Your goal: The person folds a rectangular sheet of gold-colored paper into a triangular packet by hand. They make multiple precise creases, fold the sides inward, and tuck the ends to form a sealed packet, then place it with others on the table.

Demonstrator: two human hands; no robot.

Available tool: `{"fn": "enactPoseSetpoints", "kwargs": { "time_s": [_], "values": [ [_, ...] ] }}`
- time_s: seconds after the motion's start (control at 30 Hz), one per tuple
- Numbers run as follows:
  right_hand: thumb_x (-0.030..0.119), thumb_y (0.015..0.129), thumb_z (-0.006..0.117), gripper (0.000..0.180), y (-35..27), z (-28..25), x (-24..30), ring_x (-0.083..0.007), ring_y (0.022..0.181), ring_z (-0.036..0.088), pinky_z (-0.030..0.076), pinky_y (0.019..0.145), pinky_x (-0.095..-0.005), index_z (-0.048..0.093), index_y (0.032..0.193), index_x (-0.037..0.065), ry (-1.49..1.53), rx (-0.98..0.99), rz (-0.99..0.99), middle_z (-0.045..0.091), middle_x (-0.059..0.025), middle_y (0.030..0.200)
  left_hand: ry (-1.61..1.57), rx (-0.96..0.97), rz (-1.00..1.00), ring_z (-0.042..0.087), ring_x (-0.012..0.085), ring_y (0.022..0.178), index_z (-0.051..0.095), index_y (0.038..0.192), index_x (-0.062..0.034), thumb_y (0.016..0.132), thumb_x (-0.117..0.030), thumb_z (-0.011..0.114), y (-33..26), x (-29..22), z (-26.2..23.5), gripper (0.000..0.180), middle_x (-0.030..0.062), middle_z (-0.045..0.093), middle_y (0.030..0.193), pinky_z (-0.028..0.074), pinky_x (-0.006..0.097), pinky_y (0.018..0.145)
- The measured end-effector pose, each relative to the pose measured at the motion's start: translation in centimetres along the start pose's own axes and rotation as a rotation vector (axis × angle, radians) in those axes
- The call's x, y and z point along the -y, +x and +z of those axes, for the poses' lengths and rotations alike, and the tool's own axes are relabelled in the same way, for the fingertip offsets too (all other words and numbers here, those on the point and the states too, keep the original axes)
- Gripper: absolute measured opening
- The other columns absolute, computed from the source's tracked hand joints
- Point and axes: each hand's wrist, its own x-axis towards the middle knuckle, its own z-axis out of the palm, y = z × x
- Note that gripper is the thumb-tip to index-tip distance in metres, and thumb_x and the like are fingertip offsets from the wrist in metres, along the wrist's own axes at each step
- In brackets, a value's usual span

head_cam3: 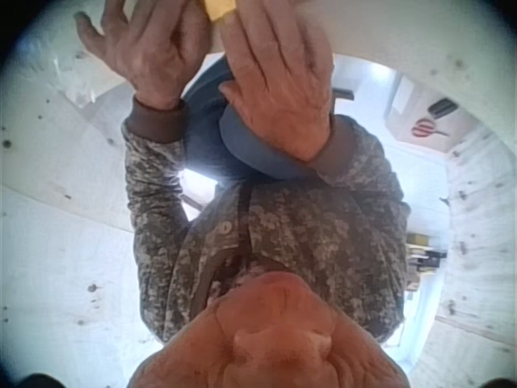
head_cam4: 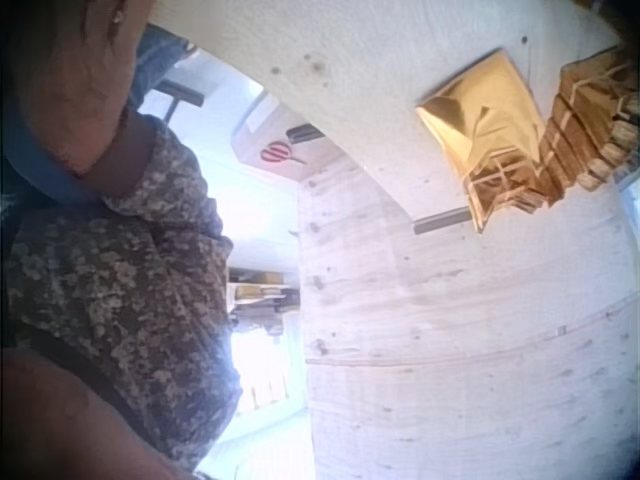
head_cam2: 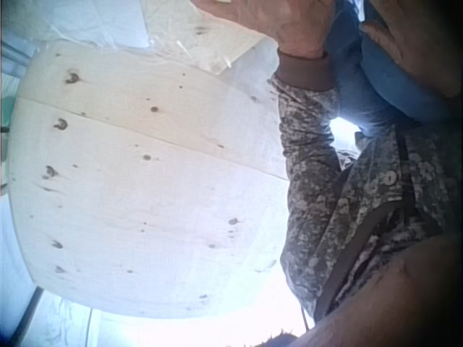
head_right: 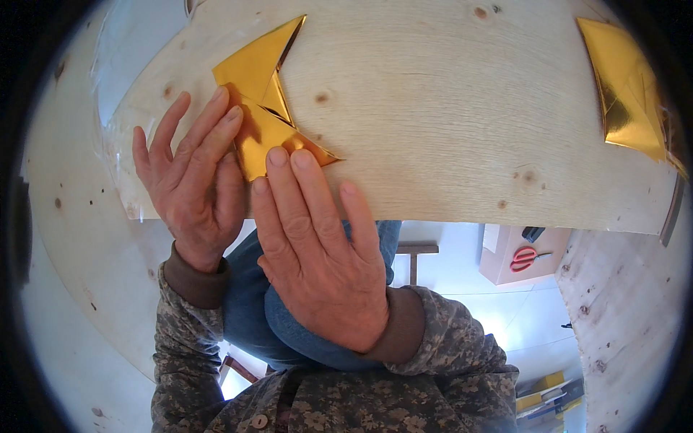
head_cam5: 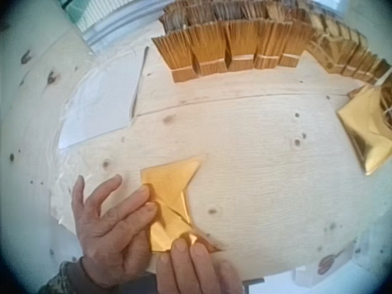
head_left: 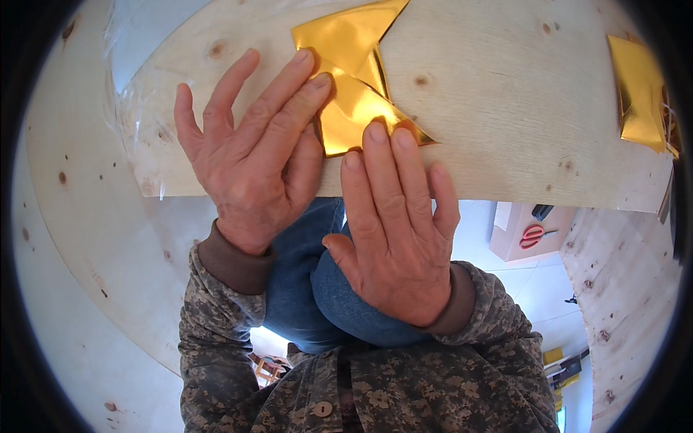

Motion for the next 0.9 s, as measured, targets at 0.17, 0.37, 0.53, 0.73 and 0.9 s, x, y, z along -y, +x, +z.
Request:
{"fn": "enactPoseSetpoints", "kwargs": {
  "time_s": [0.17, 0.37, 0.53, 0.73, 0.9],
  "values": [
    [0.022, 0.097, 0.048, 0.049, -0.2, 0.0, 0.1, -0.0297, 0.142, 0.047, 0.026, 0.119, -0.0476, 0.052, 0.141, 0.000, -0.014, -0.021, 0.031, 0.053, -0.0181, 0.149, 0.009, -0.069, 0.005, 0.058, 0.0232, 0.125, 0.078, 0.112, -0.0196, 0.087, -0.013, 0.068, 0.2, 0.1, 0.4, 0.028, -0.0046, 0.072, 0.123, 0.015, 0.047, 0.120],
    [0.020, 0.098, 0.046, 0.047, -0.4, 0.0, 0.0, -0.0300, 0.141, 0.048, 0.027, 0.120, -0.0471, 0.053, 0.140, -0.001, -0.012, -0.035, 0.030, 0.054, -0.0184, 0.147, 0.009, -0.047, -0.009, 0.058, 0.0237, 0.126, 0.077, 0.114, -0.0187, 0.087, -0.012, 0.067, 0.0, -0.1, 0.4, 0.029, -0.0032, 0.072, 0.124, 0.015, 0.047, 0.120],
    [0.031, 0.101, 0.045, 0.052, -0.4, 0.1, -0.3, -0.0334, 0.142, 0.046, 0.023, 0.119, -0.0479, 0.052, 0.140, -0.002, -0.045, -0.014, -0.014, 0.052, -0.0204, 0.149, -0.028, -0.061, 0.002, 0.058, 0.0248, 0.126, 0.077, 0.115, -0.0176, 0.086, -0.010, 0.067, 0.0, 0.1, 0.5, 0.031, -0.0014, 0.072, 0.125, 0.018, 0.046, 0.120],
    [0.020, 0.094, 0.050, 0.049, -0.4, 0.1, -0.1, -0.0293, 0.142, 0.046, 0.025, 0.119, -0.0478, 0.057, 0.138, 0.000, 0.000, -0.036, 0.020, 0.052, -0.0168, 0.149, -0.105, -0.085, 0.013, 0.060, 0.0265, 0.123, 0.076, 0.114, -0.0138, 0.085, -0.007, 0.066, -0.1, 0.4, 0.9, 0.031, 0.0027, 0.071, 0.126, 0.028, 0.044, 0.116],
    [0.022, 0.093, 0.052, 0.050, -0.4, 0.2, -0.1, -0.0289, 0.142, 0.047, 0.026, 0.118, -0.0466, 0.058, 0.139, 0.003, -0.028, -0.047, 0.015, 0.053, -0.0153, 0.149, -0.194, -0.145, 0.063, 0.062, 0.0286, 0.117, 0.076, 0.112, -0.0106, 0.082, -0.005, 0.068, 0.1, 1.0, 1.5, 0.032, 0.0059, 0.071, 0.124, 0.042, 0.042, 0.106]
  ]
}}
